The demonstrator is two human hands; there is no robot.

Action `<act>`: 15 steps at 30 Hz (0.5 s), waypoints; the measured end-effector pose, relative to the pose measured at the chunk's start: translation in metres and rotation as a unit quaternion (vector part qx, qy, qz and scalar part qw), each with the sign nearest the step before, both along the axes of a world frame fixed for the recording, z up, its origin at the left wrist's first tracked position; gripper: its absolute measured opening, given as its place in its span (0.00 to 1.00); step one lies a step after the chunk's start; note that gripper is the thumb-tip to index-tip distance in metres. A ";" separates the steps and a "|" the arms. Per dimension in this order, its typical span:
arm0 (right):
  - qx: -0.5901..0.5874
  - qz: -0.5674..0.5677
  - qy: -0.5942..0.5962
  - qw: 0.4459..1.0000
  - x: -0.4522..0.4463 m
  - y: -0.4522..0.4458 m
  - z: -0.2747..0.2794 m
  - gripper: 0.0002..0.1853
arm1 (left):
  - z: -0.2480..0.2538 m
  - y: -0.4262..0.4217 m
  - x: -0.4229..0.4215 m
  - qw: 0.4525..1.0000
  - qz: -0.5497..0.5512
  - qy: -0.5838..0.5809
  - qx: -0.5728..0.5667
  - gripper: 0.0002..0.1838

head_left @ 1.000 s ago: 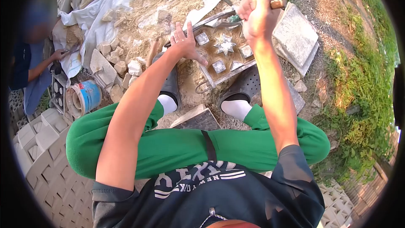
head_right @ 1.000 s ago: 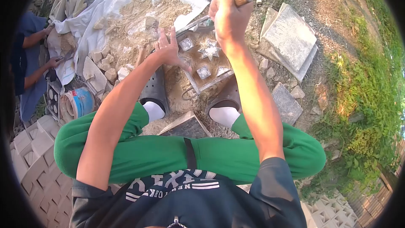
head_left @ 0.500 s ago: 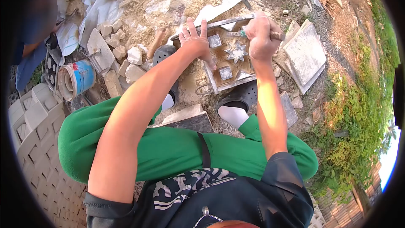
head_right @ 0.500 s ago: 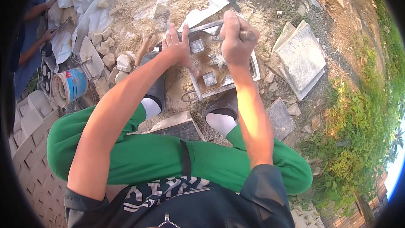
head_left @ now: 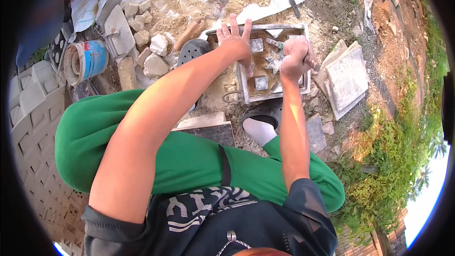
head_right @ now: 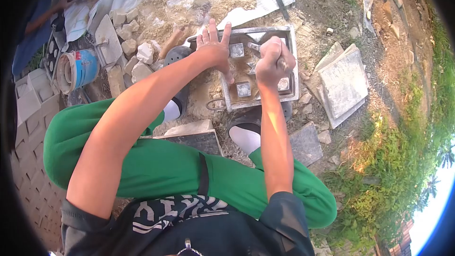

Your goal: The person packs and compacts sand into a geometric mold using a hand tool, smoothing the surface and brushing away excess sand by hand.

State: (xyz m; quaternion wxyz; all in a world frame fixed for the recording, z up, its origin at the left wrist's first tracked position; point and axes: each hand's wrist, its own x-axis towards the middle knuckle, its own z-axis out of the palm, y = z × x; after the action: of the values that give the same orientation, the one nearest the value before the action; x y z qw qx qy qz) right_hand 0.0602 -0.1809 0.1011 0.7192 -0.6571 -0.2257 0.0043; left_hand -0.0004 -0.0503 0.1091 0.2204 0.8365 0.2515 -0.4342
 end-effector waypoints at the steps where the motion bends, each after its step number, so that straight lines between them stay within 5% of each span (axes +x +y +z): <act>1: 0.002 0.026 0.059 0.998 0.002 0.007 0.019 0.22 | 0.000 0.001 0.001 1.000 -0.002 -0.002 0.004 0.87; 6: 0.092 0.014 0.129 0.987 0.006 0.008 0.044 0.22 | -0.006 0.002 -0.004 1.000 -0.019 -0.008 0.003 0.90; 8: -0.026 0.062 0.031 0.997 0.013 0.007 0.007 0.23 | -0.005 0.001 -0.002 1.000 -0.015 -0.002 0.006 0.90; 10: -0.048 0.050 0.119 0.990 0.011 0.017 0.034 0.24 | -0.004 0.001 -0.001 1.000 -0.012 -0.006 0.005 0.90; 12: 0.058 0.111 0.124 0.984 0.017 0.013 0.049 0.23 | -0.005 0.000 -0.005 1.000 -0.011 -0.002 0.002 0.90; 15: 0.052 0.097 0.108 0.988 0.016 0.007 0.047 0.22 | -0.005 0.003 -0.005 1.000 -0.008 -0.012 -0.006 0.89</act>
State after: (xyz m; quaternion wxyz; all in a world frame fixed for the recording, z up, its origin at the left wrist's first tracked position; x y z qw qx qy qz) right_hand 0.0765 -0.1741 0.1485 0.7688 -0.5895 -0.2090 0.1335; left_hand -0.0052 -0.0470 0.1044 0.2249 0.8424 0.2393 -0.4273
